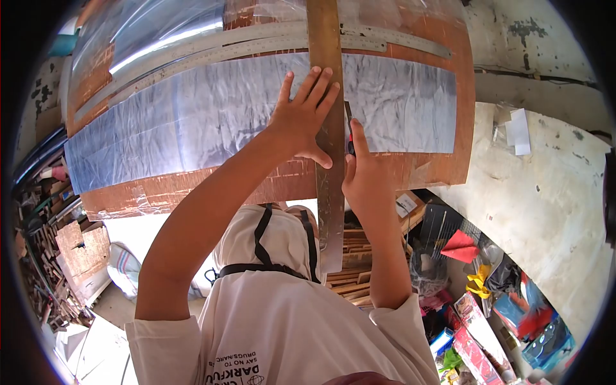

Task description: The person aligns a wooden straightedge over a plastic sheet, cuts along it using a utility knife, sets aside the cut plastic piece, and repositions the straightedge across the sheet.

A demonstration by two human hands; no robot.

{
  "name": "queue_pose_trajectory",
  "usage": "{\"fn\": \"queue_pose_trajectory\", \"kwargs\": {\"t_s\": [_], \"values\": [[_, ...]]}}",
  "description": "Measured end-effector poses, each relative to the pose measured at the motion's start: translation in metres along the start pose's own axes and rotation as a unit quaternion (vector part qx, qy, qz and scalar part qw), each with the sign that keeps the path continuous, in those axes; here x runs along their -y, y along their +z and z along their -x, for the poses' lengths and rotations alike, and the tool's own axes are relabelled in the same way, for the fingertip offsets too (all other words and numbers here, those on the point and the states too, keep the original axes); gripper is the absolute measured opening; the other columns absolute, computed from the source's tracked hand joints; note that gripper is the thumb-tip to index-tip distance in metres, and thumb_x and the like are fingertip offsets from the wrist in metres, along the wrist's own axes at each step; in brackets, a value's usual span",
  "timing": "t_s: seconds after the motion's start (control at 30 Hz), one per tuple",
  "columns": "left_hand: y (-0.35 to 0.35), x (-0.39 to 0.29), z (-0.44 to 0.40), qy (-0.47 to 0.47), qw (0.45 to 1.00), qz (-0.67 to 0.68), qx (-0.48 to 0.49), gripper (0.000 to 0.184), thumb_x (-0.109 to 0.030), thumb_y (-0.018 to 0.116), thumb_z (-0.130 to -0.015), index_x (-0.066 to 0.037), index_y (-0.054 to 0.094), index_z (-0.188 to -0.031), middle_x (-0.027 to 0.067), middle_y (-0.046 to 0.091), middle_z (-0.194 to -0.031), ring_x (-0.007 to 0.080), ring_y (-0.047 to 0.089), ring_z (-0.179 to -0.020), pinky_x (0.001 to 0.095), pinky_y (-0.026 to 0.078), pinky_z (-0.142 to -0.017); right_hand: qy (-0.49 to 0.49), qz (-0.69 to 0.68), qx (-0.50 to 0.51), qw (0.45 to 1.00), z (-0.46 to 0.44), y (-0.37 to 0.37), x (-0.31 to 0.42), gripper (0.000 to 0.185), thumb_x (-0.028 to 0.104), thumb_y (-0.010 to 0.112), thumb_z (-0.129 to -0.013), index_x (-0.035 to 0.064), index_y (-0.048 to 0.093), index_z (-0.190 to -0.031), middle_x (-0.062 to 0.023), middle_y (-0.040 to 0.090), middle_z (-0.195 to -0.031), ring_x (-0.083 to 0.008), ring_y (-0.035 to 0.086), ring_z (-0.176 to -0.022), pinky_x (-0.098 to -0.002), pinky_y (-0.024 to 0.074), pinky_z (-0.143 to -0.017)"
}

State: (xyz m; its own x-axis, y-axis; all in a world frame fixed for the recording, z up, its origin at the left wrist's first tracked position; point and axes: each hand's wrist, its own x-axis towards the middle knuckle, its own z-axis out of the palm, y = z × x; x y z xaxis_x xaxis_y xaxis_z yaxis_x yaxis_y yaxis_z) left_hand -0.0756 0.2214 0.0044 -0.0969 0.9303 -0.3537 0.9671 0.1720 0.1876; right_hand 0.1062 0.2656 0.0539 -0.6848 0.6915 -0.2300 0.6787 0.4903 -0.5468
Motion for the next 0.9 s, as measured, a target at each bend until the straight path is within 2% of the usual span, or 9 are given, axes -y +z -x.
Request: {"fn": "queue_pose_trajectory", "kwargs": {"t_s": [0.13, 0.27, 0.37, 0.43, 0.47, 0.53, 0.63, 0.77, 0.9], "values": [[-0.002, 0.0, 0.0, 0.0, 1.0, 0.003, 0.0, 0.149, -0.079, 0.081, -0.053, -0.006, 0.014, -0.164, 0.0168, 0.005, -0.172, 0.0326, 0.0, -0.159, 0.0634, 0.004, -0.124, 0.038, 0.033, 0.022, 0.998, 0.0, 0.002, 0.007, 0.066, 0.002, 0.057, -0.096, 0.0128, 0.035, -0.157, -0.0233, 0.063, -0.074, -0.0412, 0.066, -0.067, -0.0489, 0.0492, -0.062], [-0.001, 0.001, 0.001, 0.002, 1.0, 0.003, 0.003, 0.149, -0.079, 0.082, -0.053, -0.006, 0.014, -0.164, 0.0172, 0.005, -0.171, 0.0332, 0.0, -0.159, 0.0635, 0.005, -0.124, 0.034, 0.023, 0.004, 0.999, 0.001, 0.012, 0.005, 0.066, 0.001, 0.056, -0.096, 0.0137, 0.035, -0.157, -0.0233, 0.065, -0.076, -0.043, 0.067, -0.07, -0.0508, 0.0497, -0.063], [0.001, 0.0, 0.0, 0.004, 1.0, 0.001, -0.001, 0.149, -0.08, 0.082, -0.053, -0.006, 0.014, -0.164, 0.0173, 0.005, -0.171, 0.0332, 0.001, -0.159, 0.0637, 0.006, -0.124, 0.071, 0.037, 0.037, 0.996, -0.002, 0.004, 0.016, 0.067, 0.0, 0.056, -0.095, 0.0147, 0.034, -0.157, -0.0248, 0.068, -0.084, -0.0442, 0.068, -0.073, -0.0525, 0.0499, -0.064], [0.002, 0.0, 0.0, 0.004, 1.0, 0.002, -0.007, 0.149, -0.08, 0.082, -0.053, -0.006, 0.015, -0.164, 0.0172, 0.005, -0.171, 0.0332, 0.001, -0.159, 0.0637, 0.006, -0.124, 0.094, 0.047, 0.067, 0.992, -0.001, 0.003, 0.019, 0.066, -0.001, 0.055, -0.095, 0.0135, 0.035, -0.156, -0.0256, 0.069, -0.095, -0.0453, 0.068, -0.078, -0.053, 0.0512, -0.068], [0.003, 0.0, 0.0, 0.005, 1.0, 0.002, -0.012, 0.149, -0.08, 0.081, -0.053, -0.006, 0.015, -0.164, 0.0171, 0.006, -0.171, 0.0331, 0.001, -0.159, 0.0638, 0.006, -0.124, 0.095, 0.046, 0.069, 0.992, 0.002, 0.004, 0.017, 0.066, -0.001, 0.055, -0.095, 0.0135, 0.035, -0.156, -0.0256, 0.069, -0.095, -0.0453, 0.068, -0.078, -0.053, 0.0512, -0.068], [0.004, 0.002, 0.001, 0.001, 1.0, 0.003, -0.016, 0.149, -0.08, 0.081, -0.053, -0.007, 0.015, -0.164, 0.017, 0.006, -0.171, 0.033, 0.001, -0.159, 0.0638, 0.007, -0.124, 0.059, 0.022, 0.037, 0.997, 0.01, 0.009, 0.01, 0.066, -0.003, 0.054, -0.094, 0.0124, 0.034, -0.155, -0.0264, 0.069, -0.108, -0.0464, 0.068, -0.086, -0.0537, 0.0524, -0.074], [0.008, 0.0, 0.001, 0.003, 1.0, -0.005, -0.024, 0.149, -0.08, 0.081, -0.053, -0.007, 0.015, -0.164, 0.0167, 0.006, -0.171, 0.0326, 0.002, -0.159, 0.064, 0.006, -0.124, 0.058, 0.01, 0.027, 0.998, 0.025, 0.015, 0.005, 0.068, -0.004, 0.054, -0.094, 0.0115, 0.032, -0.156, -0.026, 0.068, -0.113, -0.0472, 0.067, -0.093, -0.0535, 0.0531, -0.08], [0.006, -0.002, 0.001, -0.002, 1.0, -0.003, -0.015, 0.151, -0.078, 0.083, -0.051, -0.006, 0.013, -0.164, 0.0171, 0.004, -0.171, 0.0328, 0.001, -0.159, 0.063, 0.005, -0.124, 0.066, 0.02, 0.041, 0.997, 0.05, 0.017, 0.002, 0.072, -0.005, 0.054, -0.093, 0.0139, 0.029, -0.158, -0.0251, 0.068, -0.117, -0.0469, 0.068, -0.092, -0.0534, 0.0546, -0.079], [0.003, -0.003, -0.001, -0.008, 1.0, -0.007, -0.001, 0.152, -0.075, 0.085, -0.052, -0.006, 0.009, -0.164, 0.0177, 0.001, -0.171, 0.0329, -0.002, -0.159, 0.0618, 0.003, -0.125, 0.139, 0.041, 0.109, 0.983, 0.079, 0.017, 0.001, 0.077, -0.003, 0.056, -0.093, 0.0179, 0.025, -0.161, -0.0219, 0.07, -0.114, -0.0461, 0.069, -0.085, -0.0532, 0.0555, -0.072]]}}
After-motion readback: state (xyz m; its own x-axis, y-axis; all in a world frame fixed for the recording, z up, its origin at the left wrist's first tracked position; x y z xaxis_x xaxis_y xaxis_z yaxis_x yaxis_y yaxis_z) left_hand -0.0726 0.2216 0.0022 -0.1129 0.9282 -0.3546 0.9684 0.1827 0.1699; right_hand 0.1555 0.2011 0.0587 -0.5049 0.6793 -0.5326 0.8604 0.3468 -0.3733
